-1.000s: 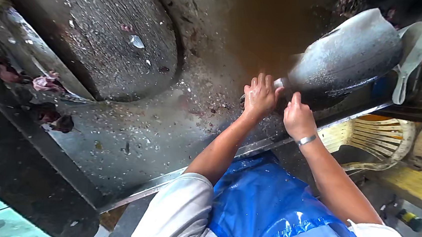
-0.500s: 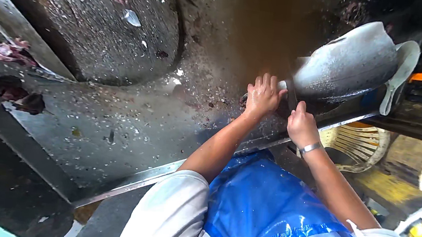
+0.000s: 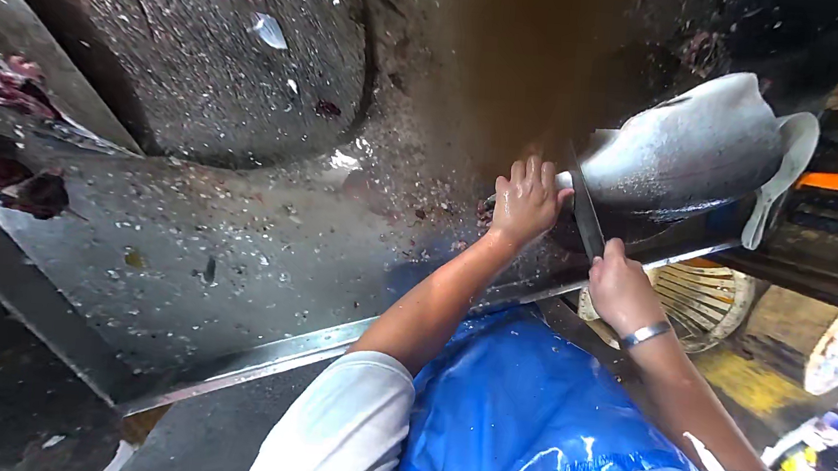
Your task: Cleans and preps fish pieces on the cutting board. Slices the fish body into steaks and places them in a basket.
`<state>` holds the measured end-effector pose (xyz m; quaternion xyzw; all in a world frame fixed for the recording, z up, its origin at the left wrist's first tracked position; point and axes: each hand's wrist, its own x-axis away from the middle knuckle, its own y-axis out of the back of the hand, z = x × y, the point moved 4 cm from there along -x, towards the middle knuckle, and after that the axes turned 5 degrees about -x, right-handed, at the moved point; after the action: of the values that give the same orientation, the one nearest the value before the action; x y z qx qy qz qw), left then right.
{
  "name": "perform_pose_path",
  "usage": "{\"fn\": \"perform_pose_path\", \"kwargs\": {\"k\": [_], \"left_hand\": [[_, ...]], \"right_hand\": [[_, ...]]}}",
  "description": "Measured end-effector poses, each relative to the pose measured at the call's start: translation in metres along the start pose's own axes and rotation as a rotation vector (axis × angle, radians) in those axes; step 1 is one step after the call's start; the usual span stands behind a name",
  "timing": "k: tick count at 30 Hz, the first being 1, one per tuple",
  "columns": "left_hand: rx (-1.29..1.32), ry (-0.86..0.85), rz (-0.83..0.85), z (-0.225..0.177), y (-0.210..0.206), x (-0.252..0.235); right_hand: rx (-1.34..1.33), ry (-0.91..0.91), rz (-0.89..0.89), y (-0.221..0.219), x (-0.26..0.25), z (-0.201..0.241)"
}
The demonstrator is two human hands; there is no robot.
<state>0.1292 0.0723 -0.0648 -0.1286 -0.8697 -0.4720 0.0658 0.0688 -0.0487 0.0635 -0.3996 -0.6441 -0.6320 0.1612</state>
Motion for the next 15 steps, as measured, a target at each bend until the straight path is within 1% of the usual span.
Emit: {"fn": "perform_pose_path", "kwargs": {"k": [3,4,6,9,11,13,15], "left_hand": [[-0.022,0.002,0.059,-0.001,0.003,0.0],[-0.019,0.004,0.079,-0.003,0.003,0.003],[-0.008,0.019,0.077,0.0,0.006,0.001],[0.07,0.075,0.093,0.002,0.008,0.01],[0.115,0.093,0.082,0.005,0.013,0.01],[0.177,0.085,0.081,0.004,0.013,0.02],[0.238,0.07,0.117,0.009,0.014,0.029]], "right_hand": [[-0.135,0.074,-0.123,-0.035,-0.041,0.007],[-0.164,0.073,-0.147,-0.041,-0.05,0.01],[-0.175,0.081,-0.163,-0.039,-0.06,0.017],[-0.134,0.085,-0.121,-0.038,-0.04,0.003],[-0.138,0.105,-0.109,-0.051,-0.017,-0.027],[-0.084,0.058,-0.025,-0.066,0.01,-0.062],[-0.026,0.026,0.052,-0.073,0.027,-0.08]]}}
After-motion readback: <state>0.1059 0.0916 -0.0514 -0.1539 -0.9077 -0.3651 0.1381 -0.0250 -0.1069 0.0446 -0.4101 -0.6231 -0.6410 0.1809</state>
